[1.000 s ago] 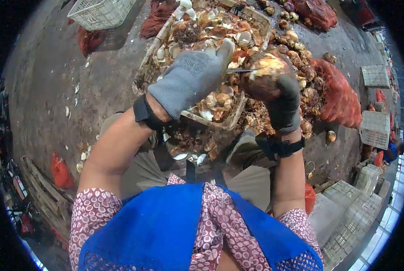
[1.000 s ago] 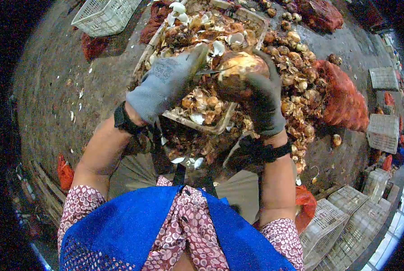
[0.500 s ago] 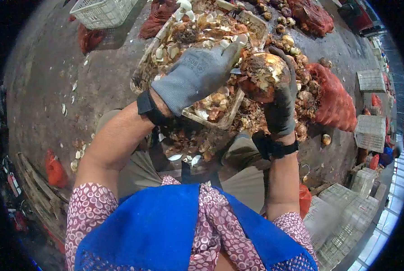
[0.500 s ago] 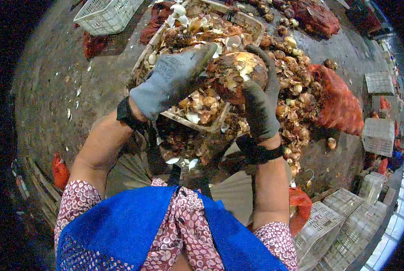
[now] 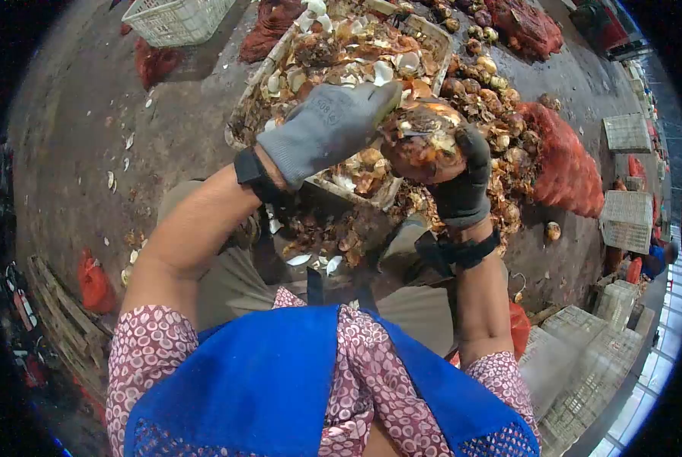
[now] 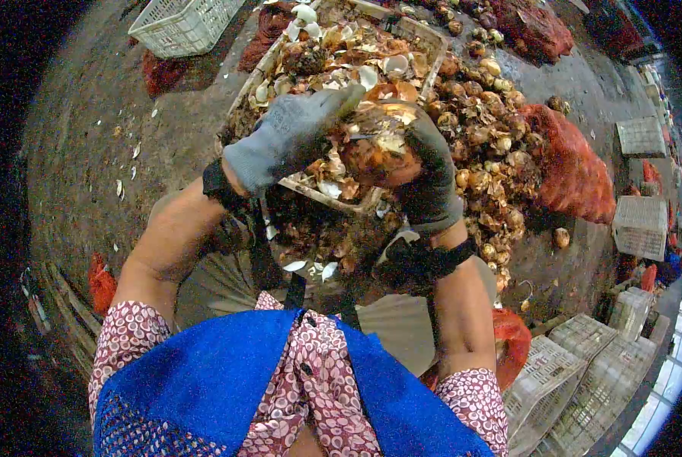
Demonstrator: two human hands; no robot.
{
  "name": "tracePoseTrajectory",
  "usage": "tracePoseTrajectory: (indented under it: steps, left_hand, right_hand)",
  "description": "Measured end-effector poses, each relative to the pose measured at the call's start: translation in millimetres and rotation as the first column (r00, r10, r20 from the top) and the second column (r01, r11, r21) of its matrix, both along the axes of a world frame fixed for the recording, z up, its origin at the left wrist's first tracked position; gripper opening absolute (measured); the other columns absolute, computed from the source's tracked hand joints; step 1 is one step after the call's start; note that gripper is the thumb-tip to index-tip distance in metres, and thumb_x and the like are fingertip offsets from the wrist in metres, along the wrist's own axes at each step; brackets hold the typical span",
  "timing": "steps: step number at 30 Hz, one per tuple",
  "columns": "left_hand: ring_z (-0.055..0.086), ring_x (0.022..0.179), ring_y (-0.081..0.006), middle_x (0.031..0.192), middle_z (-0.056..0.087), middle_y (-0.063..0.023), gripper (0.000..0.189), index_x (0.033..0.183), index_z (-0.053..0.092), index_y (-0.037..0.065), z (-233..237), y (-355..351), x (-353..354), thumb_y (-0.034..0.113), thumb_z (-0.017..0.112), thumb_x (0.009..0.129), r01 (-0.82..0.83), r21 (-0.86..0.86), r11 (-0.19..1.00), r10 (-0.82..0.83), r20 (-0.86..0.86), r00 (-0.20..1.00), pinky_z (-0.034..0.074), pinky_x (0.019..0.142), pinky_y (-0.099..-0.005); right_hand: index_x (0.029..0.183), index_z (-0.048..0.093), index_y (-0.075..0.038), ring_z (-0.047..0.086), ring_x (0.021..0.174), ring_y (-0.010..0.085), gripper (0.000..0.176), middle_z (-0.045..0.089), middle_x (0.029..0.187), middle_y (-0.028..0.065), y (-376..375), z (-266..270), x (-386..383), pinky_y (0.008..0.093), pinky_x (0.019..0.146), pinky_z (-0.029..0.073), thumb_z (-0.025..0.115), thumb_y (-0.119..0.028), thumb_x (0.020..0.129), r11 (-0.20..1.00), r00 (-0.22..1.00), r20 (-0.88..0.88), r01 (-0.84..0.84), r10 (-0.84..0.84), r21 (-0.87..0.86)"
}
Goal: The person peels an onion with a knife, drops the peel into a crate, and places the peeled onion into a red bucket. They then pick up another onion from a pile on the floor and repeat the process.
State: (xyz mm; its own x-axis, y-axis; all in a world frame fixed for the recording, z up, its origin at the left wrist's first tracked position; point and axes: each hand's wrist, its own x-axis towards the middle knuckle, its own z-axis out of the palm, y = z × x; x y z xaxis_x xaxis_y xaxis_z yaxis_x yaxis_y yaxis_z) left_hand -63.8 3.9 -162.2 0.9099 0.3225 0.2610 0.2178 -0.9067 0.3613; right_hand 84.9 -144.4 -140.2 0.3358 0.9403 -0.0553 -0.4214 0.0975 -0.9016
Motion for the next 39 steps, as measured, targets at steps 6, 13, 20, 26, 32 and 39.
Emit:
tracePoseTrajectory:
  steps: [6, 13, 20, 26, 32, 39]
  left_hand:
    - [0.063, 0.089, -0.0374, 0.102, 0.062, -0.0186, 0.052, 0.131, 0.042, 0.009, 3, -4, -4, 0.014, 0.06, 0.083, -0.12, -0.127, 0.985, 0.095, -0.185, 0.978, 0.052, 0.073, -0.0445]
    - [0.061, 0.095, -0.0392, 0.106, 0.061, -0.0198, 0.051, 0.132, 0.042, 0.009, -2, -5, -12, 0.012, 0.058, 0.083, -0.094, -0.125, 0.988, 0.072, -0.168, 0.983, 0.051, 0.077, -0.0432]
    - [0.064, 0.09, -0.0364, 0.102, 0.063, -0.0163, 0.047, 0.127, 0.049, 0.009, 9, -4, -14, 0.01, 0.06, 0.081, -0.073, -0.253, 0.965, 0.034, -0.154, 0.987, 0.052, 0.077, -0.0403]
    - [0.065, 0.078, -0.0356, 0.083, 0.066, -0.0186, 0.031, 0.108, 0.056, 0.004, -4, -8, -23, 0.015, 0.062, 0.08, 0.114, -0.61, 0.784, -0.149, -0.007, 0.989, 0.051, 0.067, -0.0444]
    - [0.051, 0.069, -0.0032, 0.076, 0.06, 0.0015, 0.029, 0.115, 0.061, 0.007, 26, -4, -20, 0.024, 0.06, 0.091, 0.063, -0.947, 0.316, -0.171, 0.009, 0.985, 0.044, 0.059, -0.0247]
    - [0.06, 0.09, -0.0134, 0.101, 0.064, -0.0082, 0.039, 0.124, 0.053, 0.002, 15, -3, 1, 0.013, 0.063, 0.087, 0.177, -0.602, 0.779, 0.012, 0.297, 0.955, 0.048, 0.078, -0.0287]
  right_hand:
    - [0.119, 0.052, -0.002, 0.06, 0.104, 0.0216, 0.039, 0.061, 0.111, 0.0125, 8, 30, -20, 0.0383, 0.093, 0.048, 0.059, -0.016, 0.084, 0.965, 0.915, 0.334, 0.257, -0.226, -0.052]
    - [0.122, 0.053, -0.003, 0.057, 0.112, 0.0259, 0.044, 0.059, 0.122, 0.0115, 0, -26, -2, 0.0397, 0.098, 0.046, 0.055, -0.03, 0.088, 1.0, 0.966, -0.259, 0.006, -0.005, 0.004]
    - [0.124, 0.054, -0.004, 0.055, 0.117, 0.0249, 0.045, 0.056, 0.127, 0.0118, 1, -37, 11, 0.0403, 0.102, 0.043, 0.054, -0.031, 0.089, 0.976, 0.904, -0.379, -0.146, 0.197, 0.159]
    - [0.12, 0.053, -0.001, 0.057, 0.105, 0.0185, 0.055, 0.06, 0.113, 0.0096, 5, 12, 2, 0.033, 0.095, 0.044, 0.062, -0.028, 0.073, 0.995, 0.941, 0.325, -0.07, 0.092, -0.077]
    - [0.124, 0.053, -0.004, 0.055, 0.115, 0.0244, 0.053, 0.058, 0.123, 0.0103, -15, -59, 37, 0.0407, 0.1, 0.043, 0.057, -0.04, 0.086, 0.997, 0.975, 0.212, 0.053, -0.064, 0.058]
    - [0.123, 0.054, -0.013, 0.054, 0.114, 0.0209, 0.042, 0.056, 0.125, 0.0069, -4, -23, 10, 0.0379, 0.097, 0.045, 0.062, -0.034, 0.088, 0.996, 0.961, -0.276, -0.011, -0.012, -0.083]
